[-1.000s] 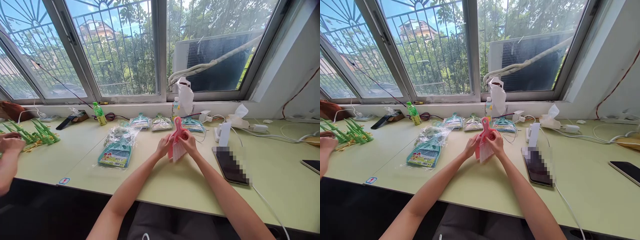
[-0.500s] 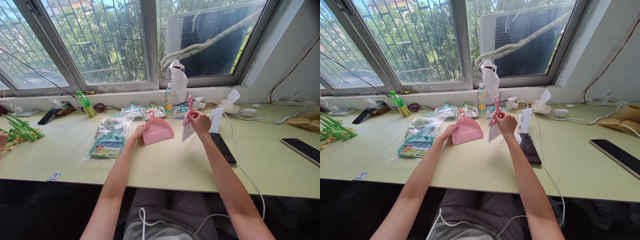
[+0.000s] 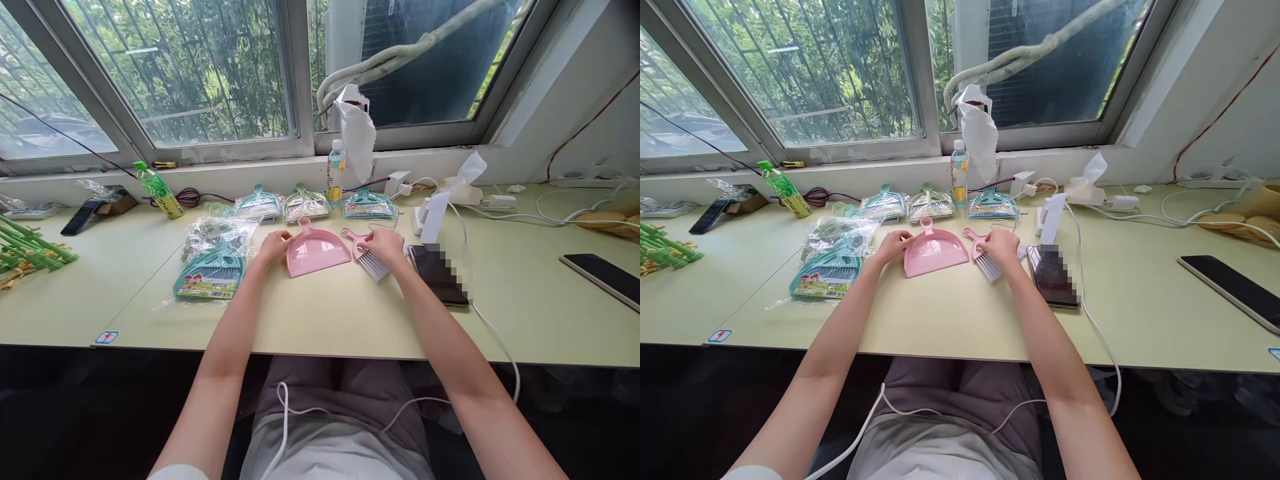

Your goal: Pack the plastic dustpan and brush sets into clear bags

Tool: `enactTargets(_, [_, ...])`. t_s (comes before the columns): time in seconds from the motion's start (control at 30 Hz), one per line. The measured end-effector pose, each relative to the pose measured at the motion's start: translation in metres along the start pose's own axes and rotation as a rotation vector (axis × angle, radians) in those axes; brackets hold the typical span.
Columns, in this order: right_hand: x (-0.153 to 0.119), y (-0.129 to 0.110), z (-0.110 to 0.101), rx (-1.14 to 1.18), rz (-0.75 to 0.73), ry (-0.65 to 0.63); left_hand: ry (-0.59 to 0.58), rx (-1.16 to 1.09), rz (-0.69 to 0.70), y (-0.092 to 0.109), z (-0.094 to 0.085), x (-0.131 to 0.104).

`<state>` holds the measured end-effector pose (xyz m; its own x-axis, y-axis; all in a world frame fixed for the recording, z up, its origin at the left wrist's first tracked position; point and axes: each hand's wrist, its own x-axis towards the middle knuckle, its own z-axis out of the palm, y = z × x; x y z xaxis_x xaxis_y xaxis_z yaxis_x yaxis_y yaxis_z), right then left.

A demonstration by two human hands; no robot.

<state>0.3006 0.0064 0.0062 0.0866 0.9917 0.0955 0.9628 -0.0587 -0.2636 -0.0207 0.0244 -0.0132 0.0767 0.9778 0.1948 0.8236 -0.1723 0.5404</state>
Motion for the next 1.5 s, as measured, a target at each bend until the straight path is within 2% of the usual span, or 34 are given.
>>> enactTargets(0.13, [0.001,0.000,0.006,-0.057,-0.052,0.065,0.000,0.110,0.020,0.005,0.001,-0.003])
enactTargets(0.23, [0.003,0.001,0.004,0.075,-0.020,0.169,0.014,0.184,0.032,0.009,0.002,-0.005])
enactTargets(0.33, [0.005,0.000,-0.007,0.356,0.008,0.356,0.018,0.229,0.036,0.014,0.005,-0.007])
enactTargets(0.43, [0.002,-0.008,-0.017,0.600,-0.035,0.582,0.004,0.295,0.057,0.025,0.010,-0.010])
enactTargets(0.53, [-0.008,-0.019,-0.019,0.651,-0.083,0.726,-0.026,0.352,0.114,0.040,0.015,-0.014])
enactTargets(0.67, [-0.024,-0.032,-0.014,0.469,-0.218,0.680,-0.051,0.406,0.158,0.057,0.020,-0.018])
enactTargets(0.83, [-0.036,-0.044,-0.012,0.336,-0.377,0.596,-0.055,0.429,0.152,0.059,0.020,-0.019])
enactTargets(1.03, [-0.036,-0.049,-0.017,0.523,-0.418,0.521,-0.043,0.396,0.134,0.054,0.020,-0.017])
enactTargets(1.13, [-0.032,-0.046,-0.017,0.638,-0.339,0.586,-0.046,0.392,0.114,0.054,0.021,-0.017])
enactTargets(1.27, [-0.030,-0.043,-0.015,0.627,-0.258,0.644,-0.057,0.397,0.106,0.057,0.021,-0.018])
enactTargets(1.33, [-0.032,-0.043,-0.014,0.583,-0.293,0.601,-0.055,0.394,0.103,0.057,0.022,-0.018])
enactTargets(1.5, [-0.039,-0.051,-0.012,0.524,-0.519,0.456,-0.034,0.391,0.100,0.051,0.022,-0.015])
